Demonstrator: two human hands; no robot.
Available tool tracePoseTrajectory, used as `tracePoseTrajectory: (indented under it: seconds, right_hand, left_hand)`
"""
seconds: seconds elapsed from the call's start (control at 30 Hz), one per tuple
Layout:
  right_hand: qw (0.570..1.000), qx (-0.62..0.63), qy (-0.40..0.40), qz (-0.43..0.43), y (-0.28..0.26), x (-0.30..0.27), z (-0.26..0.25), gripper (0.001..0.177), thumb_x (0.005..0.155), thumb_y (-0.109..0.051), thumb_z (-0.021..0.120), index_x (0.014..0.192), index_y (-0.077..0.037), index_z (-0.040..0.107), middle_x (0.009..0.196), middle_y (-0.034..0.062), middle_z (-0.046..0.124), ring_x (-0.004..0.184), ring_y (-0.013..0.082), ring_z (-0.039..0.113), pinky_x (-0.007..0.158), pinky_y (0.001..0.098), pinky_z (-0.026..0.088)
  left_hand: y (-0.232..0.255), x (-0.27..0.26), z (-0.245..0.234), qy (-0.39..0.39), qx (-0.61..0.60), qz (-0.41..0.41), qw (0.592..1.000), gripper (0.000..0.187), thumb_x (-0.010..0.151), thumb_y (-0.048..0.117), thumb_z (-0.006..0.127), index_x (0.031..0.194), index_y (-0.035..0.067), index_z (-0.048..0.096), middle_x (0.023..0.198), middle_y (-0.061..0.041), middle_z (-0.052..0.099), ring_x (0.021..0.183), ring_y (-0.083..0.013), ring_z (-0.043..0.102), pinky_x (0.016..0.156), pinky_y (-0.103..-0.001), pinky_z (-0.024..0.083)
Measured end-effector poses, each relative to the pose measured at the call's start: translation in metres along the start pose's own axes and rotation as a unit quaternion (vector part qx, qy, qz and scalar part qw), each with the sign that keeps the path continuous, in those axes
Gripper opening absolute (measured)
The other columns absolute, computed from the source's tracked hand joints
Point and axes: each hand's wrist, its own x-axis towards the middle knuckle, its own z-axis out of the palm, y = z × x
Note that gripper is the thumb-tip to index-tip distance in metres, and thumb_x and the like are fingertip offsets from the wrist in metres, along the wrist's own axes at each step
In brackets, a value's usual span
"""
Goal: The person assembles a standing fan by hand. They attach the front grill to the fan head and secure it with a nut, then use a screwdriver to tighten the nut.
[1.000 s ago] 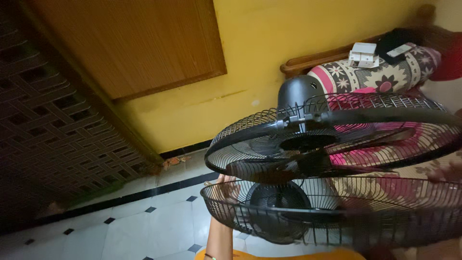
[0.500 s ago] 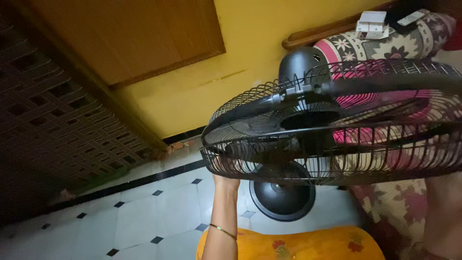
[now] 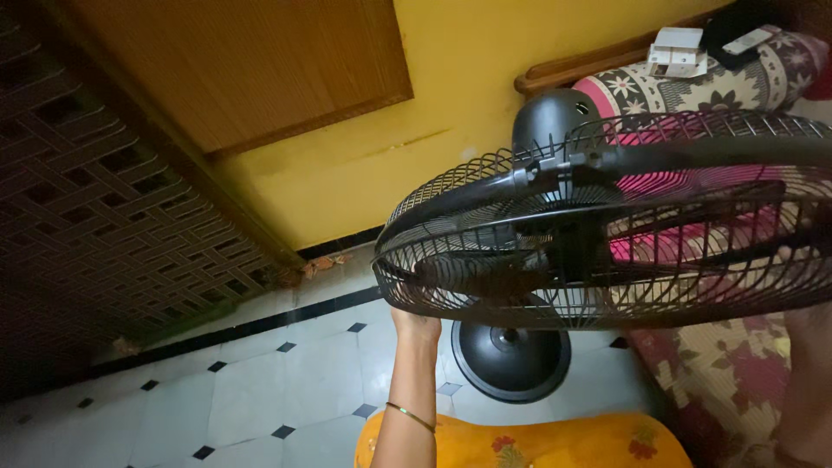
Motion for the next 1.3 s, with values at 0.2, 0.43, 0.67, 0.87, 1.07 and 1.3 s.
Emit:
tracePoseTrajectory:
  seconds: [0.2, 0.43, 0.67, 0.87, 1.07, 1.3]
  right_hand:
    - [1.0, -0.001, 0.001, 0.002, 0.002, 0.001, -0.002, 0.031, 0.124, -0.028, 0.04, 0.133, -0.002, 0.055, 0.123, 0.0075, 0.061, 0.115, 0.0169, 0.062, 0.108, 0.0328, 0.052]
    - [1.0, 0.003, 0.001, 0.0, 0.001, -0.002, 0.002, 0.032, 0.125, -0.028, 0.04, 0.134, -0.002, 0.055, 0.124, 0.0072, 0.06, 0.115, 0.0166, 0.062, 0.109, 0.0327, 0.052]
    - [1.0, 0.007, 0.001, -0.007, -0.005, 0.001, 0.007, 0.032, 0.125, -0.029, 0.039, 0.134, -0.002, 0.054, 0.125, 0.0069, 0.06, 0.116, 0.0163, 0.062, 0.11, 0.0325, 0.052]
    - [1.0, 0.006, 0.001, -0.006, -0.005, -0.003, 0.004, 0.032, 0.125, -0.029, 0.039, 0.135, -0.002, 0.054, 0.125, 0.0067, 0.059, 0.116, 0.0161, 0.061, 0.111, 0.0324, 0.052]
    - [1.0, 0.01, 0.004, -0.007, -0.005, 0.002, 0.003, 0.033, 0.126, -0.03, 0.038, 0.135, -0.002, 0.053, 0.126, 0.0065, 0.059, 0.117, 0.0159, 0.061, 0.111, 0.0322, 0.052]
    - [1.0, 0.018, 0.005, -0.008, -0.003, -0.003, 0.003, 0.033, 0.126, -0.03, 0.038, 0.136, -0.002, 0.053, 0.127, 0.0063, 0.059, 0.117, 0.0156, 0.061, 0.112, 0.0321, 0.052]
  left_hand:
    - [-0.006, -0.001, -0.002, 0.049, -0.006, -0.022, 0.999, 0.045, 0.106, 0.032, 0.041, 0.139, 0.007, 0.057, 0.134, -0.011, 0.064, 0.118, -0.0258, 0.063, 0.103, -0.041, 0.051]
    - [-0.009, 0.0, 0.006, 0.065, -0.011, -0.014, 0.998, 0.045, 0.103, 0.033, 0.043, 0.135, 0.006, 0.06, 0.129, -0.01, 0.068, 0.115, -0.026, 0.065, 0.101, -0.041, 0.052]
    - [-0.017, -0.013, 0.031, 0.175, -0.047, 0.026, 0.983, 0.042, 0.097, 0.036, 0.059, 0.124, 0.004, 0.066, 0.115, -0.009, 0.072, 0.1, -0.0247, 0.07, 0.091, -0.04, 0.057]
    - [-0.019, -0.019, 0.038, 0.161, -0.014, 0.061, 0.985, 0.039, 0.096, 0.035, 0.063, 0.122, 0.005, 0.067, 0.114, -0.007, 0.072, 0.101, -0.0235, 0.069, 0.091, -0.039, 0.056]
    - [-0.014, -0.026, 0.039, 0.112, -0.049, 0.061, 0.991, 0.045, 0.101, 0.043, 0.049, 0.122, 0.008, 0.067, 0.117, -0.006, 0.07, 0.108, -0.0227, 0.066, 0.096, -0.039, 0.053]
    - [-0.014, -0.022, 0.022, 0.07, -0.024, 0.064, 0.995, 0.042, 0.102, 0.04, 0.047, 0.126, 0.011, 0.065, 0.122, -0.004, 0.07, 0.111, -0.0219, 0.066, 0.097, -0.038, 0.053]
